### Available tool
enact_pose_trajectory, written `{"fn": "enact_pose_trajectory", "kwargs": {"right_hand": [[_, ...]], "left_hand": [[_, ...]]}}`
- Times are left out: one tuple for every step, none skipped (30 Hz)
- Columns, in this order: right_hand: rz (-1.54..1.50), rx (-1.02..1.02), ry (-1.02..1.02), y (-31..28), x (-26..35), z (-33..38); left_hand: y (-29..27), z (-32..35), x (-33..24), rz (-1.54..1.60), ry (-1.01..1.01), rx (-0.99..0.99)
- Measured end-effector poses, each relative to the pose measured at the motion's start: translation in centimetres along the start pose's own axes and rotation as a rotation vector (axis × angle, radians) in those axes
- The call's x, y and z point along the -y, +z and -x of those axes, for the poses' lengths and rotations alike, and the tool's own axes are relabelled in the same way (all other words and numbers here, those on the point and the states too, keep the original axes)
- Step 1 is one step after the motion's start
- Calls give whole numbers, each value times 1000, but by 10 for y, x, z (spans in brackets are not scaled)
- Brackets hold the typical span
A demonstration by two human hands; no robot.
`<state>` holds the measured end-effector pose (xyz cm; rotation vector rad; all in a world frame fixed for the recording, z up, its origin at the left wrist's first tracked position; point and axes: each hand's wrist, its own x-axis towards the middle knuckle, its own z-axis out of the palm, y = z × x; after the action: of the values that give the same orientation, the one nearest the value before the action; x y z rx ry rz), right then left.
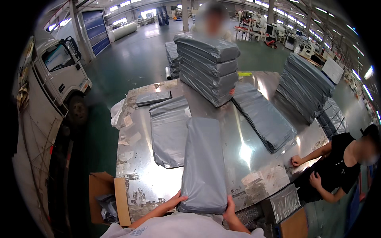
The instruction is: The person wraps rectangular packages in grey plastic bags on a metal table. They place each package into a bag, fold the plastic around it, and stack the wrapped items. Coworkers perform similar wrapping nearby.
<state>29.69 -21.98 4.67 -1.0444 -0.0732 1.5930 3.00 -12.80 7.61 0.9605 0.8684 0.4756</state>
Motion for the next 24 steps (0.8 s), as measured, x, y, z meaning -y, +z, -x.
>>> {"fn": "enact_pose_trajectory", "kwargs": {"right_hand": [[-91,3,-75,-8,-2,6],[-153,-35,-46,-8,-3,16],[-220,-71,-21,-3,-4,27],[-287,-108,3,-3,-5,32],[-337,-86,11,-8,-6,31],[-275,-85,-7,-14,-2,27],[-212,-85,-25,-19,3,22],[-149,-88,-48,-20,12,18],[-121,-71,-59,-17,21,10],[-92,-54,-68,-12,32,-1],[-65,-36,-77,-6,42,-13],[-43,-23,-73,2,55,-28],[-26,-15,-72,9,70,-46],[-8,-12,-68,15,86,-65],[-20,32,-85,19,102,-91],[-34,75,-99,24,118,-119],[-37,106,-121,34,136,-143],[-38,146,-139,48,151,-167],[-99,127,-185,60,163,-191],[-160,112,-228,70,172,-216],[-227,153,-259,74,180,-243],[-292,204,-278,84,183,-265],[-322,153,-280,98,179,-281],[-278,74,-251,101,166,-294]], "left_hand": [[7,-4,3,1,-2,14],[14,-10,8,2,-8,31],[23,-20,13,11,43,67],[29,-27,18,-19,42,76],[36,-34,18,-52,44,86],[41,-41,20,-83,47,95],[40,-52,26,-80,18,111],[40,-68,26,-90,17,117],[37,-79,24,-102,14,112],[34,-90,22,-112,12,105],[31,-102,17,-82,30,105],[26,-117,9,-51,50,101],[24,-128,-1,-23,67,105],[24,-131,-18,22,48,115],[24,-132,-35,68,30,121],[24,-130,-52,113,11,125],[28,-125,-66,10,19,-20],[22,-127,-67,-48,72,1],[17,-132,-65,-108,127,32],[11,-135,-64,-169,182,60],[10,-132,-64,-129,135,111],[2,-134,-49,-76,81,130],[0,-126,-42,-61,29,159],[-2,-116,-35,-42,-26,193]]}}
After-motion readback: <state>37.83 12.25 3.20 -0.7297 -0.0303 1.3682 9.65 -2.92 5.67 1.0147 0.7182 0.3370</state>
